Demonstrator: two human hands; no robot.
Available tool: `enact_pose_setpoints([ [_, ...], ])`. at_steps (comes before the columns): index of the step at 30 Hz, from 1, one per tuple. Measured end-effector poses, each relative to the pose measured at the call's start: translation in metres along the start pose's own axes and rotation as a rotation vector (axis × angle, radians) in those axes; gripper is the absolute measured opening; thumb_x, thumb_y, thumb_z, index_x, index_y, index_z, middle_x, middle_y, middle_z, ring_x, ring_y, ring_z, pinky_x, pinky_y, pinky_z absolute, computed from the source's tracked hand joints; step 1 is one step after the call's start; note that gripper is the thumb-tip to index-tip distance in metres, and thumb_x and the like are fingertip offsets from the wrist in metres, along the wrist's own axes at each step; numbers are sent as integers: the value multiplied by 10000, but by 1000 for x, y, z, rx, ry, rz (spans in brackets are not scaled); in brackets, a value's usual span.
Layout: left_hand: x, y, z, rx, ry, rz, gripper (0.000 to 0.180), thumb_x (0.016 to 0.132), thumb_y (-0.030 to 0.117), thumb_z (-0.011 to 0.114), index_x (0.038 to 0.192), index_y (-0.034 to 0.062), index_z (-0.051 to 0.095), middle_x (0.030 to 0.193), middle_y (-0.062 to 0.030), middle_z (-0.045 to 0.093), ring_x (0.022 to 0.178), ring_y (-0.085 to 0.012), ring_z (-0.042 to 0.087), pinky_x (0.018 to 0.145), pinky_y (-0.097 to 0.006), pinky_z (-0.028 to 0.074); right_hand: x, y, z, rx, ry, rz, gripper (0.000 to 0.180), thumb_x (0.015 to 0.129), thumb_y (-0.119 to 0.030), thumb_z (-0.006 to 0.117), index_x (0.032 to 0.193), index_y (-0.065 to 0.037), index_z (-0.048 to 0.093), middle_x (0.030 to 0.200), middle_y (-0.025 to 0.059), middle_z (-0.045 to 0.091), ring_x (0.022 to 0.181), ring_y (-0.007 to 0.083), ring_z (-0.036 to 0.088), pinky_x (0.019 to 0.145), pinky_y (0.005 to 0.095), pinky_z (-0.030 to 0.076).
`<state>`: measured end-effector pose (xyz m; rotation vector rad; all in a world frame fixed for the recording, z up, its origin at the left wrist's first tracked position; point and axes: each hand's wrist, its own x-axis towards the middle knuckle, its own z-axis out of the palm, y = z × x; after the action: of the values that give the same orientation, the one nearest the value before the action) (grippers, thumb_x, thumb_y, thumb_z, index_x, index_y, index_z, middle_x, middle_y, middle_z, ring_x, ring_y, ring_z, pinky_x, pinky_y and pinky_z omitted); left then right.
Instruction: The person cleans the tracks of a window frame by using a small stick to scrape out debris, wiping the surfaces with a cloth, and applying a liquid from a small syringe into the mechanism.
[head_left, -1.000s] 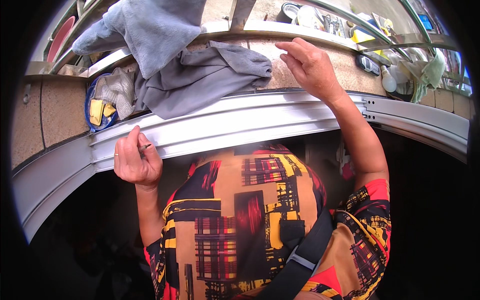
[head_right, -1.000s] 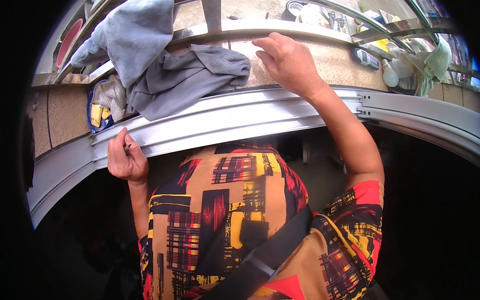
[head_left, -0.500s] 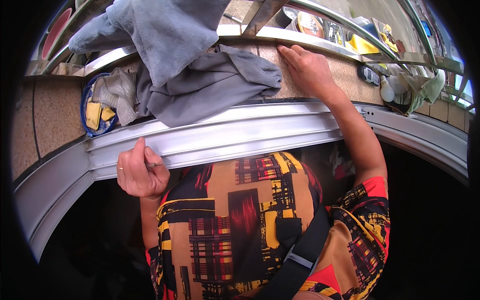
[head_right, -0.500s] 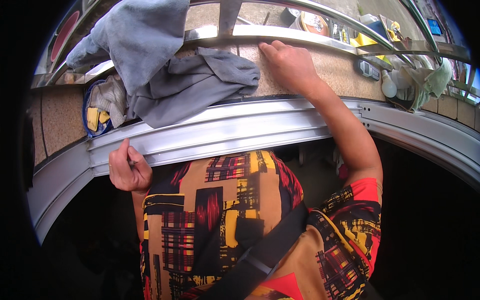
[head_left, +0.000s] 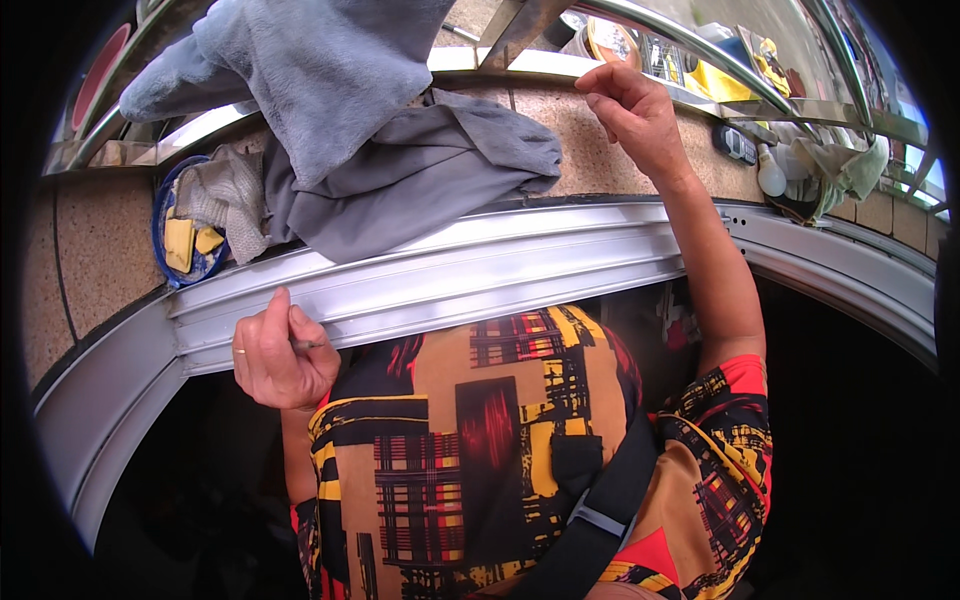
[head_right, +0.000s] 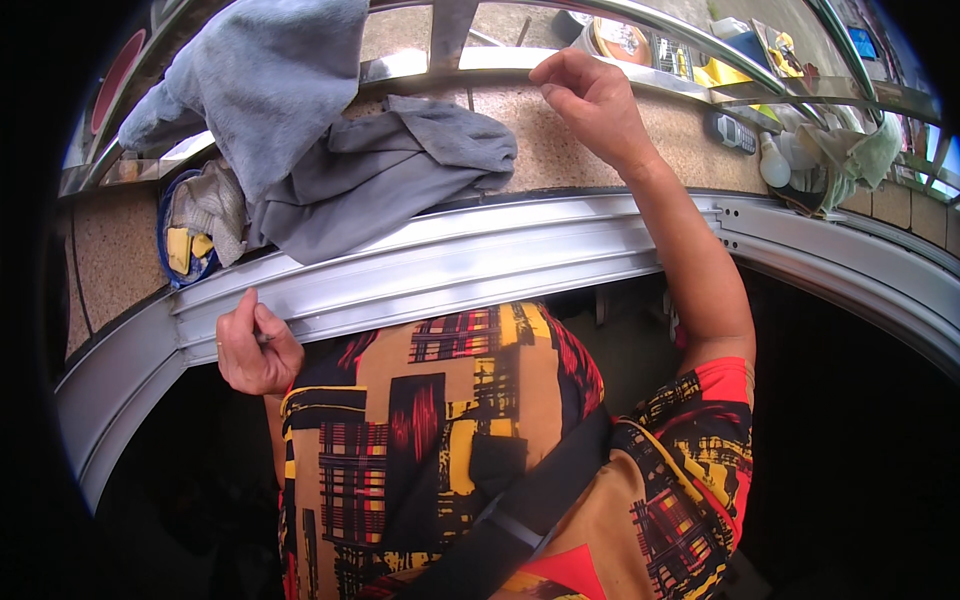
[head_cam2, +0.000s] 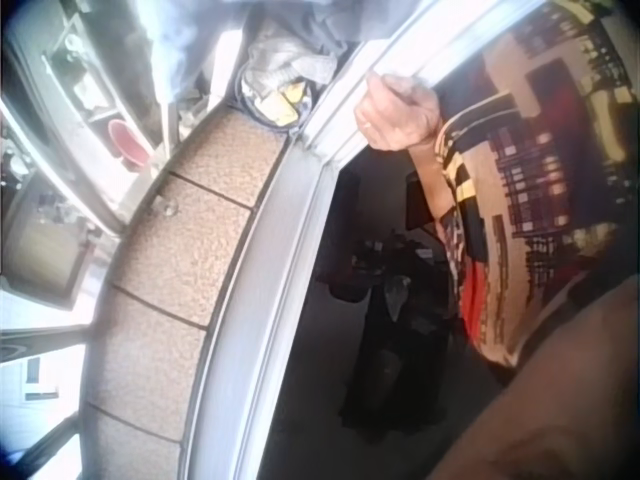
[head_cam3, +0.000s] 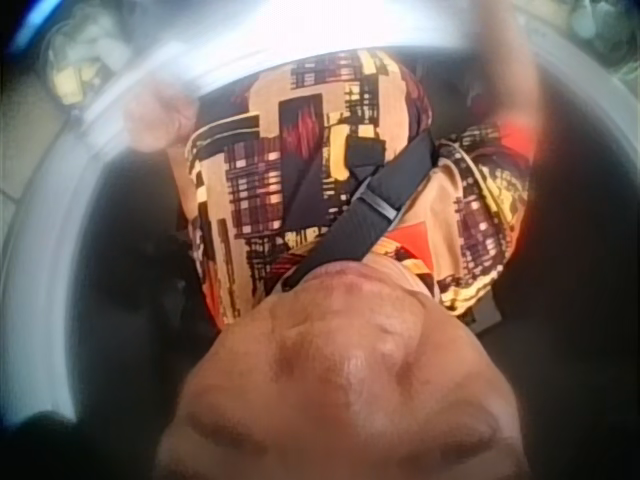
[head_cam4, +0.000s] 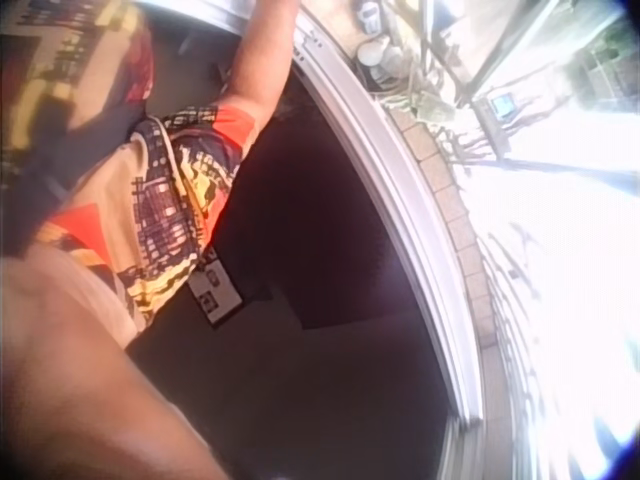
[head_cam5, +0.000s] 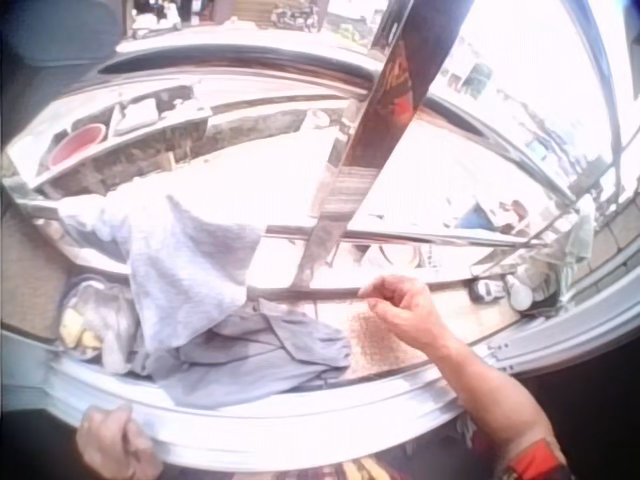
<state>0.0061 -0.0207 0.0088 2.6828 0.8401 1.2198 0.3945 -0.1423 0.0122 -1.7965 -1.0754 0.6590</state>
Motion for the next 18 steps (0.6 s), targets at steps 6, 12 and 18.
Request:
enact_pose_setpoints([
  [6, 0, -1, 0, -5, 2, 22, 173, 858, -33, 599, 1015, -62, 666, 688, -111, 589, 532, -247, 522, 522, -336, 448, 0, 6, 4, -790, -43, -424, 111, 916, -103, 639, 1011, -54, 665, 832, 85, 660, 701, 239, 667, 624, 345, 532],
  [12, 2, 2, 0, -1, -8, 15, 158, 859, -27, 609, 1002, -58, 671, 678, -106, 581, 525, -244, 512, 514, -335, 440, 8, 12, 17, -1071, -70, -460, 69, 889, -137, 615, 907, -70, 621, 837, 84, 649, 698, 316, 670, 585, 404, 522],
  [18, 2, 4, 1, -8, -6, -5, 147, 862, -15, 617, 993, -54, 674, 670, -99, 577, 522, -242, 508, 515, -332, 436, 10, 5, 22, -1229, -87, -455, 43, 846, -84, 573, 872, -55, 592, 809, 110, 650, 663, 324, 677, 560, 411, 522],
])
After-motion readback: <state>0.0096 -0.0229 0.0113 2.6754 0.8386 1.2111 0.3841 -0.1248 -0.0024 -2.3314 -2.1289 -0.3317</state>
